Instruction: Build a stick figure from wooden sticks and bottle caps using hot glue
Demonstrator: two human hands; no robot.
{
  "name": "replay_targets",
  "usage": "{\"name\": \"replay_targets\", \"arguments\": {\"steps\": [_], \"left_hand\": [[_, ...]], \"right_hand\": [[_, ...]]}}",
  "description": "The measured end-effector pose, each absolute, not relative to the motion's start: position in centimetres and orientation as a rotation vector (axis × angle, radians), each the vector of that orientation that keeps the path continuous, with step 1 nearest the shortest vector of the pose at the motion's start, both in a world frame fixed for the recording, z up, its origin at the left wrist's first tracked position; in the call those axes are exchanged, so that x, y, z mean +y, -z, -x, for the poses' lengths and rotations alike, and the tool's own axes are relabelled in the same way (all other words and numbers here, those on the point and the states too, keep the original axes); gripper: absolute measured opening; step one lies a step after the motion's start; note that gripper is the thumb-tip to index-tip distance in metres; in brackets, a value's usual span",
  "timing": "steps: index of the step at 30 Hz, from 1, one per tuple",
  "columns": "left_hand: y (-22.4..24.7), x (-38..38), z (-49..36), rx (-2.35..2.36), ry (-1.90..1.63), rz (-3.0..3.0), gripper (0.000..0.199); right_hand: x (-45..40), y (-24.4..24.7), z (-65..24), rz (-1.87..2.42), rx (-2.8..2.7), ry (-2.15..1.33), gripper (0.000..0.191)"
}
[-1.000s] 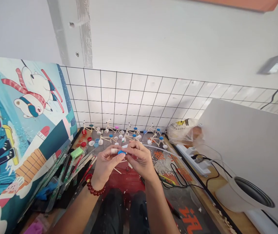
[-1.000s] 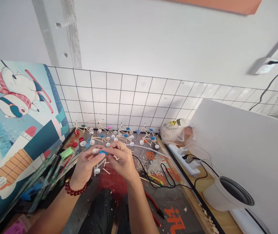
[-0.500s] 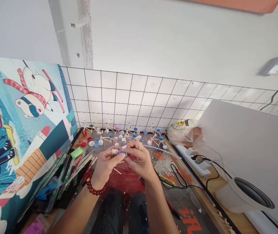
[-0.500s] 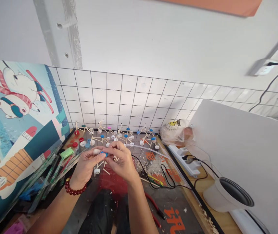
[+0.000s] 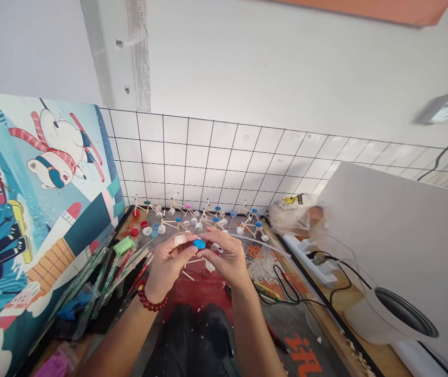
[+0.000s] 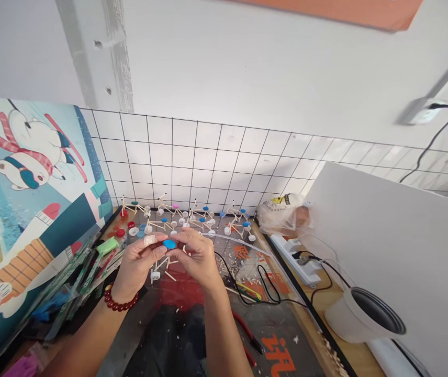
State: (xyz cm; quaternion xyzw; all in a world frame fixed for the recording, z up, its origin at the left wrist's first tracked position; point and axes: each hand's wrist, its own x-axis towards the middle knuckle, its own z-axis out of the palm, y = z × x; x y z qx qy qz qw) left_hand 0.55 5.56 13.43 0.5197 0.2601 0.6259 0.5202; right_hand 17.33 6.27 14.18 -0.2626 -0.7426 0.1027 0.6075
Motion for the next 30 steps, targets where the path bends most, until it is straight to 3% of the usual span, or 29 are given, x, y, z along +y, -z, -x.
{"name": "replay_targets", "arguments": {"steps": [7, 24, 30], "left_hand": [[-12.78, 6.34, -0.07, 0.654, -1.498, -1.236, 0.028], [-12.83, 6.22, -0.32, 0.66, -1.553, -1.221, 0.021], [-12.79, 6.24, -0.25, 0.681, -1.465, -1.077, 0.029]], "right_hand": [[6.12, -14.44, -17.14, 0.621, -1.731, -0.263, 0.019], [6.08, -14.26, -17.01, 0.626, -1.729, -0.256, 0.023], [6.16, -14.44, -17.15, 0.641, -1.725, -0.239, 0.019]]}}
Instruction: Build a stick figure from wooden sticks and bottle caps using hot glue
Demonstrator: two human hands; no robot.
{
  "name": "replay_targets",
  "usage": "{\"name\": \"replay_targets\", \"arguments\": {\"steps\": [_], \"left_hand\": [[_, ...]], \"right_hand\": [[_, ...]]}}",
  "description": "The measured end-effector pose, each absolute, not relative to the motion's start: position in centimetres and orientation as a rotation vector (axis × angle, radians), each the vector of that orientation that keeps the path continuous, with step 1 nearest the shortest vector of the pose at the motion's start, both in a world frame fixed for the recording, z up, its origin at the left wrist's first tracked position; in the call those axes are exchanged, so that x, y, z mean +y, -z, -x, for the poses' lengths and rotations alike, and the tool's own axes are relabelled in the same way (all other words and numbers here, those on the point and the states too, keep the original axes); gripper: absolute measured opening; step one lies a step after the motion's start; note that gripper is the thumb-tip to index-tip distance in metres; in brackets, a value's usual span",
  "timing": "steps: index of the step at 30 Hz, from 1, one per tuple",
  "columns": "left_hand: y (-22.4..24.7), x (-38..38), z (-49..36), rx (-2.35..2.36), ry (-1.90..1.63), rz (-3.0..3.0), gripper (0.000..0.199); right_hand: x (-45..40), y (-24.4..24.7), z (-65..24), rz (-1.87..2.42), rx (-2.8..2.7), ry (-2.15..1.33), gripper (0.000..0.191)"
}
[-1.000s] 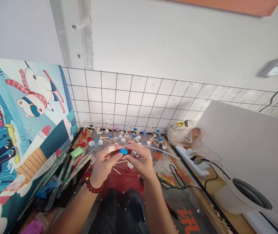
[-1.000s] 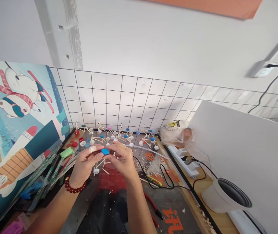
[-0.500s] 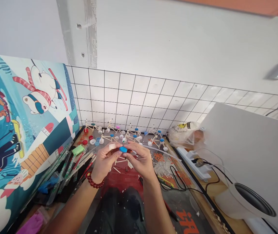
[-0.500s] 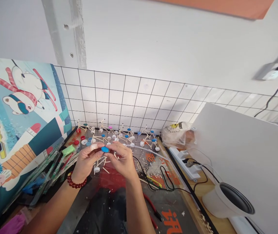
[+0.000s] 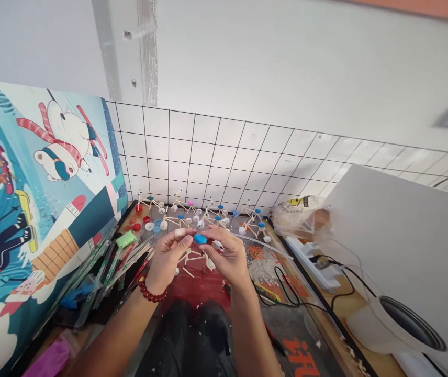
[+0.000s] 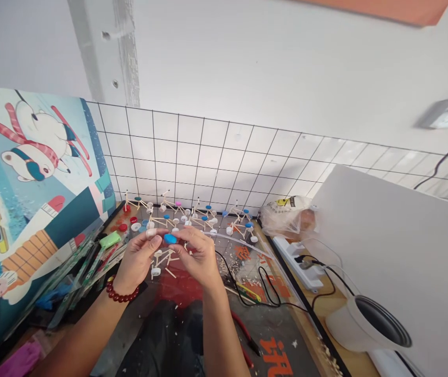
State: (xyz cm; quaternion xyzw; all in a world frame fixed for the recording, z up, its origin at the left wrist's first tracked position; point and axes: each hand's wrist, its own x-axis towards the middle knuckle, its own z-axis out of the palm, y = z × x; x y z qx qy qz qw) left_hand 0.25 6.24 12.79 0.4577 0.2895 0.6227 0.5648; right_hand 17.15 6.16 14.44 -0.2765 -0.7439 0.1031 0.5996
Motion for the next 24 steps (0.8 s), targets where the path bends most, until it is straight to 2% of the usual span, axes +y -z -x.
{"name": "replay_targets", "arguments": {"steps": [4, 9, 18, 24], "left_hand": [[-13.11, 6.14, -0.45, 0.715, -1.442, -1.062, 0.028], [-13.4, 5.9, -0.65, 0.741, -1.417, -1.089, 0.03], [-13.32, 5.79, -0.31, 0.708, -1.289, -1.218, 0.03], [-13.48, 5.83, -0.1, 0.758, -1.329, -1.211, 0.029]], "right_hand": [[6.1, -14.55, -17.15, 0.635, -1.718, -0.252, 0.018], [5.78, -14.69, -16.99, 0.661, -1.741, -0.317, 0.03], [5.83, -14.52, -16.99, 0.643, -1.75, -0.348, 0.02], [5.85, -14.48, -16.95, 0.66, -1.783, -0.354, 0.025]]}}
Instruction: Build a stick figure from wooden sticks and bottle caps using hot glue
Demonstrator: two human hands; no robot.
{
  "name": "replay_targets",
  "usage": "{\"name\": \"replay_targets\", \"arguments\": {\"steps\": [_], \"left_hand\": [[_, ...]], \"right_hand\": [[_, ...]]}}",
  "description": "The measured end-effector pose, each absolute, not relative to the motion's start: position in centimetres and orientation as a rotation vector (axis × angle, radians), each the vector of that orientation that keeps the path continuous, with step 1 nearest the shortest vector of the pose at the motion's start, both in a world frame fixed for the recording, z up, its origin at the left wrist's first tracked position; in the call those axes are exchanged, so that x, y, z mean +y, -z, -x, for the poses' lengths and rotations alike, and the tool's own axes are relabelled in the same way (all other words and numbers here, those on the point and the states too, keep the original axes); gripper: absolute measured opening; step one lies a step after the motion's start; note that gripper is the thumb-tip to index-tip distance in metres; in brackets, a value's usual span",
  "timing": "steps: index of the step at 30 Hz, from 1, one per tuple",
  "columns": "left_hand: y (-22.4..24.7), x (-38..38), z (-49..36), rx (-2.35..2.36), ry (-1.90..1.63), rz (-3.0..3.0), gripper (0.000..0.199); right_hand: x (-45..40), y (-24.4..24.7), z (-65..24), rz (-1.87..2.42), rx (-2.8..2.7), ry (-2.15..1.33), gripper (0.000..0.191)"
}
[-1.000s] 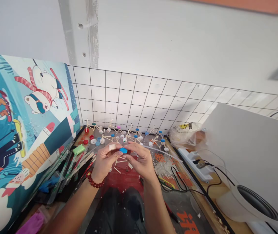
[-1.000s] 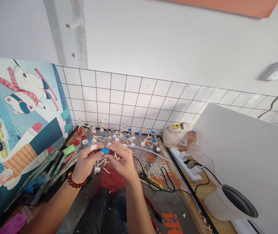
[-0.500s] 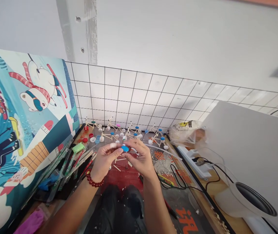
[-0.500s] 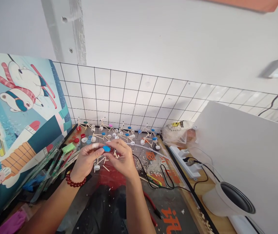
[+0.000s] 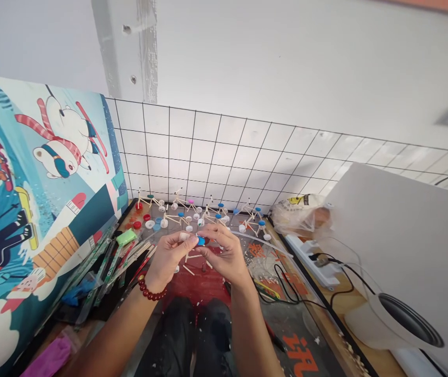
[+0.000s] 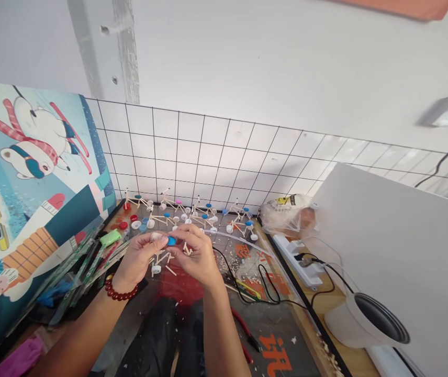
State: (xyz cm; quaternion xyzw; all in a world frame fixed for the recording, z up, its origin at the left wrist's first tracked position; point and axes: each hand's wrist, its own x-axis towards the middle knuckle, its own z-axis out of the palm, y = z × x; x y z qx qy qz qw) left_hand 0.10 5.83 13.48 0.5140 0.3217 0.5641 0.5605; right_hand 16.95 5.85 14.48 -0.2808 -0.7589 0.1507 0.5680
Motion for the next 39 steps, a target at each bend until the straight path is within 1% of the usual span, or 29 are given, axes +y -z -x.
{"name": "replay_targets", "arguments": {"steps": [5, 12, 16, 19, 26, 34, 39], "left_hand": [[-14.3, 5.8, 0.1, 0.769, -1.345, -1.131, 0.041], [-14.2, 6.0, 0.0, 0.815, -1.426, -1.082, 0.031], [-14.3, 5.9, -0.6, 0.754, -1.39, -0.9, 0.034], [-14.2, 5.9, -0.8, 0.741, -1.443, -0.845, 0.036], [-13.1, 6.1, -0.7, 0.703, -1.614, -1.087, 0.016], [-12.2, 6.4, -1.0, 0.679, -1.653, -1.131, 0.015], [-11.5, 7.1, -0.8, 0.667, -1.679, -1.265, 0.013]], "right_hand": [[5.8, -14.5, -17.1, 0.687, -1.759, -0.352, 0.02], [6.0, -14.2, -17.0, 0.646, -1.77, -0.318, 0.022], [6.0, -14.1, -17.0, 0.641, -1.764, -0.331, 0.022], [6.1, -14.1, -17.1, 0.658, -1.749, -0.341, 0.023], [6.1, -14.2, -17.1, 0.65, -1.737, -0.324, 0.023], [6.2, -14.0, -17.3, 0.622, -1.737, -0.336, 0.026], [6.2, -13.9, -17.4, 0.64, -1.735, -0.344, 0.025]]}}
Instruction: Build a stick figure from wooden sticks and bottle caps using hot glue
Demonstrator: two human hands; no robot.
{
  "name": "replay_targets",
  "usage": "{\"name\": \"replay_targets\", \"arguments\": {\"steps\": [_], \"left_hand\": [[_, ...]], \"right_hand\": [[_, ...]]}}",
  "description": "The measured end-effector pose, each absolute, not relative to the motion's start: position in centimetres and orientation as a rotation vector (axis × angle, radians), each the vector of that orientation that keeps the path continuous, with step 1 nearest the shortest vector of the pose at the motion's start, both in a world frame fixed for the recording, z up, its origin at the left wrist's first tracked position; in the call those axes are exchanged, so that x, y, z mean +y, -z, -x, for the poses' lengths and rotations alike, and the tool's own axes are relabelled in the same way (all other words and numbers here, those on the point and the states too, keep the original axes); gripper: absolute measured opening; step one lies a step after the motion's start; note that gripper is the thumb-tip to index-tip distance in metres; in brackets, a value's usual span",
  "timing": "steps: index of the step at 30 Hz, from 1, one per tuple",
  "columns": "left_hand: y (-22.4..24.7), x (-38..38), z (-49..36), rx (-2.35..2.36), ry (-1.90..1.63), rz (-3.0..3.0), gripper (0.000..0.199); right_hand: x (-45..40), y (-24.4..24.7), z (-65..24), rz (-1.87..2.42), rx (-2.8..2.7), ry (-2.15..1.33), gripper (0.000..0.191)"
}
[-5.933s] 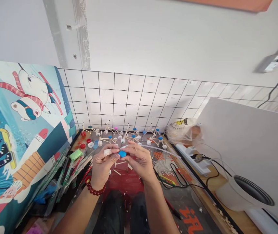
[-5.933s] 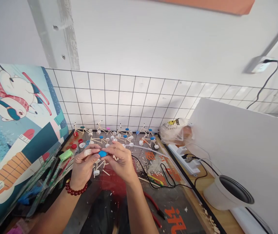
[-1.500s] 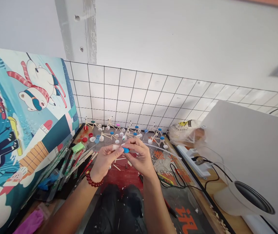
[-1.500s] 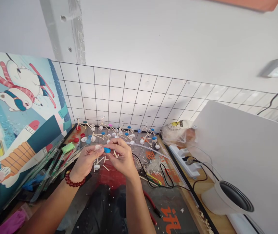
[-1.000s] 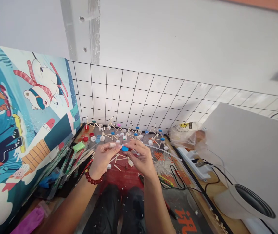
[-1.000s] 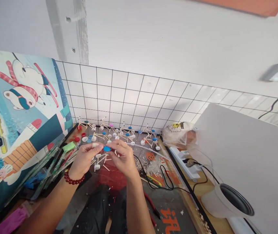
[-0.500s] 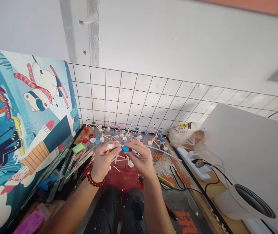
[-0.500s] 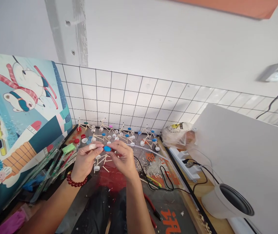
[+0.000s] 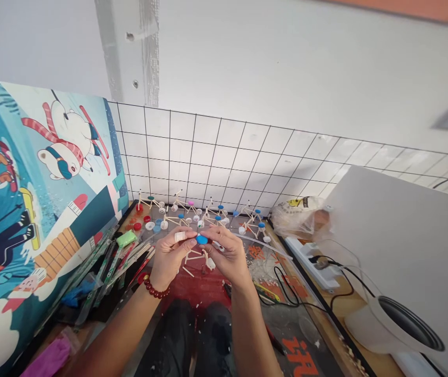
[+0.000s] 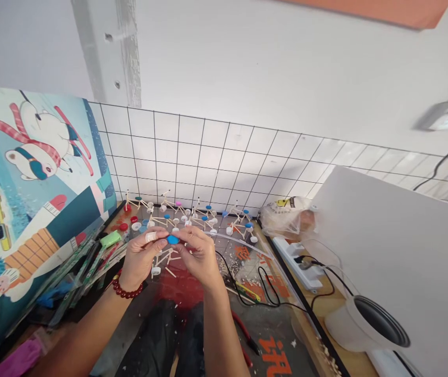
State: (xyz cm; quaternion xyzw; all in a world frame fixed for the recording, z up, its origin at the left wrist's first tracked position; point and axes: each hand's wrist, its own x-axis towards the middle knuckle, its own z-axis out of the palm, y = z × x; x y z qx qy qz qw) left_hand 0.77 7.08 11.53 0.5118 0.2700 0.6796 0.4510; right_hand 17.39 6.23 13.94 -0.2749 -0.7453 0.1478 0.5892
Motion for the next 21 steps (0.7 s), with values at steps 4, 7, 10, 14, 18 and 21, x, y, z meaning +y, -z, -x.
{"name": "replay_targets", "arguments": {"steps": [4, 7, 10, 14, 18, 21], "left_hand": [[-11.7, 7.0, -0.6, 0.676, -1.689, -1.327, 0.01], [-12.1, 6.7, -0.6, 0.673, -1.698, -1.421, 0.008], [-12.5, 6.5, -0.5, 0.685, -1.725, -1.481, 0.006], [-12.4, 6.3, -0.7, 0.702, -1.739, -1.468, 0.011], [-11.9, 6.2, -1.0, 0.768, -1.701, -1.371, 0.013], [-11.8, 6.3, -1.1, 0.813, -1.672, -1.26, 0.016]], "right_hand": [[6.1, -14.1, -17.4, 0.615, -1.743, -0.32, 0.027], [6.1, -14.2, -17.4, 0.609, -1.744, -0.316, 0.028], [6.1, -14.2, -17.3, 0.617, -1.749, -0.316, 0.029], [6.0, -14.2, -17.2, 0.623, -1.736, -0.299, 0.032], [6.0, -14.2, -17.2, 0.646, -1.723, -0.273, 0.036], [6.0, -14.1, -17.2, 0.653, -1.717, -0.237, 0.039]]}}
